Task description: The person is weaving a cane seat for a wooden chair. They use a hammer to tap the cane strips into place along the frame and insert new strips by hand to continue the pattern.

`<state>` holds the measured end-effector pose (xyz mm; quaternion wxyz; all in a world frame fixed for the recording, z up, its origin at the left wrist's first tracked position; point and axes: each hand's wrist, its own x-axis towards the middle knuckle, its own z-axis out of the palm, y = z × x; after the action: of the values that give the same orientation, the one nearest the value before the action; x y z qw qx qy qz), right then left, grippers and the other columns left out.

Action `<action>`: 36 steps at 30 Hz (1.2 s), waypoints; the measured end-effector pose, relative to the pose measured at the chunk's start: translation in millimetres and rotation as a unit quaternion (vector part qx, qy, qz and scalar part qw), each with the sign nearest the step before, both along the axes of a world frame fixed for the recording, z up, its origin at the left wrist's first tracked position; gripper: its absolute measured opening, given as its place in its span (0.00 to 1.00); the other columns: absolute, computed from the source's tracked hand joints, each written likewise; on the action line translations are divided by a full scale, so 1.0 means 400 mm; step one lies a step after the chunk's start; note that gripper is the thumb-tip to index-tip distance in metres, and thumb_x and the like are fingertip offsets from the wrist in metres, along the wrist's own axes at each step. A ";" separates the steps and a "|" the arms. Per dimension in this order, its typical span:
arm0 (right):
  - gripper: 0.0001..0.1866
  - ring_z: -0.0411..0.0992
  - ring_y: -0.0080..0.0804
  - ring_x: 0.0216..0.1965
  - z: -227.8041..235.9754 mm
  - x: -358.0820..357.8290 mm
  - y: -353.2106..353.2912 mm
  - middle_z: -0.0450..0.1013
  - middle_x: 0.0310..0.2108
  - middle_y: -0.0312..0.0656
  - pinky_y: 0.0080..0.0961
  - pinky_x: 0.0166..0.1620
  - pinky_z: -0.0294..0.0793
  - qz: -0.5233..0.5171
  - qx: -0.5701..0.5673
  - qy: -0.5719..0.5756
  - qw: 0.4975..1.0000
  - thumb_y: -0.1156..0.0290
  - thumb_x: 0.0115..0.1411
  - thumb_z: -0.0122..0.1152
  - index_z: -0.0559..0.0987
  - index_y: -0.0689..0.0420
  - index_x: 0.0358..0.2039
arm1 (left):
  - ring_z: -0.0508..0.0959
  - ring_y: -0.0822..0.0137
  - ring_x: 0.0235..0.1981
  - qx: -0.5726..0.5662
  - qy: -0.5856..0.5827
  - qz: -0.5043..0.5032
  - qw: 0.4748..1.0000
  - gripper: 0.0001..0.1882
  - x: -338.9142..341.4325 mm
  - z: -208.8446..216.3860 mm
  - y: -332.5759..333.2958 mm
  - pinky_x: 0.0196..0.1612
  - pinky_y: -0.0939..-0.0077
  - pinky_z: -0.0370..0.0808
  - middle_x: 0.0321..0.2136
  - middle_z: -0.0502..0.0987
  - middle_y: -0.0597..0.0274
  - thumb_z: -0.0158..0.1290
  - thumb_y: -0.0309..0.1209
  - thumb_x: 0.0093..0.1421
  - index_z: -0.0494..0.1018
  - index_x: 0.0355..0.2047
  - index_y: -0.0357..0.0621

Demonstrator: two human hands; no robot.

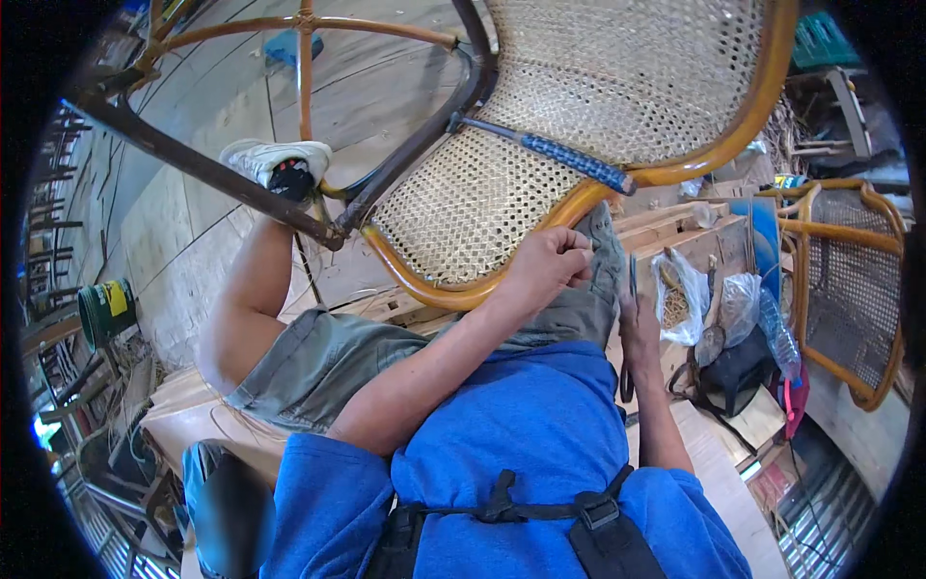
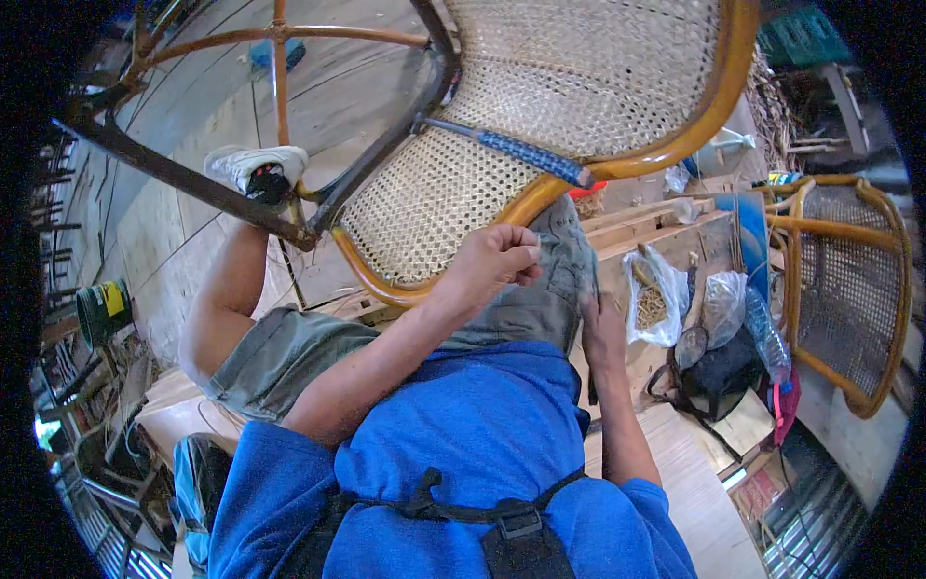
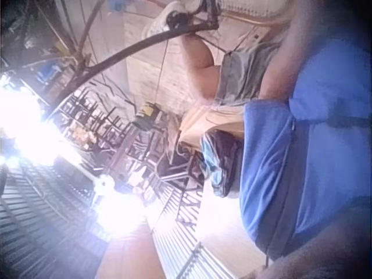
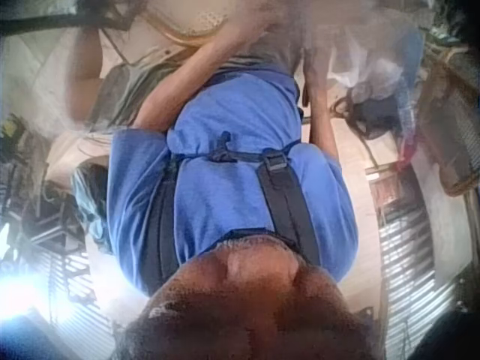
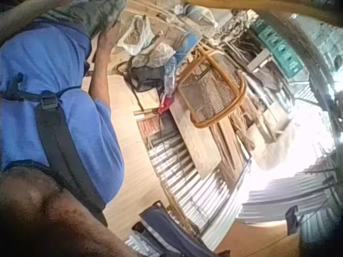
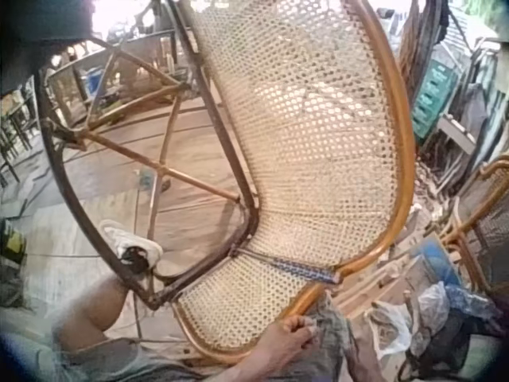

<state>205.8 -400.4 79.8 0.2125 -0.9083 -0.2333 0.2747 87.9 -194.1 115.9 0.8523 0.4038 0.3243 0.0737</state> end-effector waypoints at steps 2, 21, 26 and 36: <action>0.22 0.72 0.51 0.39 -0.054 0.012 -0.065 0.72 0.35 0.59 0.39 0.40 0.69 0.026 -0.067 -0.007 0.997 0.56 0.63 0.47 0.73 0.65 0.42 | 0.74 0.74 0.26 -0.007 -0.026 0.013 1.000 0.07 -0.007 -0.017 0.003 0.30 0.80 0.72 0.25 0.73 0.64 0.53 0.25 0.56 0.70 0.35 0.36; 0.08 0.66 0.14 0.27 0.066 -0.134 0.564 0.73 0.28 0.35 0.13 0.31 0.66 0.197 0.145 0.158 0.957 0.76 0.60 0.54 0.78 0.62 0.38 | 0.76 0.45 0.31 0.378 0.125 0.119 0.910 0.16 -0.229 -0.029 0.180 0.33 0.58 0.72 0.28 0.74 0.42 0.46 0.25 0.57 0.65 0.46 0.37; 0.07 0.69 0.18 0.26 0.019 -0.180 0.750 0.72 0.26 0.34 0.17 0.30 0.69 0.211 0.102 0.229 0.945 0.75 0.59 0.54 0.76 0.62 0.37 | 0.75 0.50 0.38 0.492 0.413 0.041 0.765 0.12 -0.337 -0.168 0.330 0.41 0.56 0.72 0.33 0.75 0.47 0.45 0.26 0.54 0.74 0.39 0.43; 0.09 0.73 0.24 0.30 -0.224 -0.217 0.903 0.76 0.28 0.40 0.22 0.36 0.71 0.390 0.155 0.066 0.905 0.75 0.56 0.56 0.76 0.58 0.38 | 0.74 0.55 0.38 0.562 0.493 0.051 0.662 0.08 -0.324 -0.299 0.388 0.40 0.58 0.70 0.31 0.75 0.55 0.50 0.33 0.52 0.76 0.27 0.44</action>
<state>119.1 -39.1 -9.8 0.2415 -0.6801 -0.5943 0.3548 -41.6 -38.8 -3.7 0.1740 0.7660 0.6142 0.0756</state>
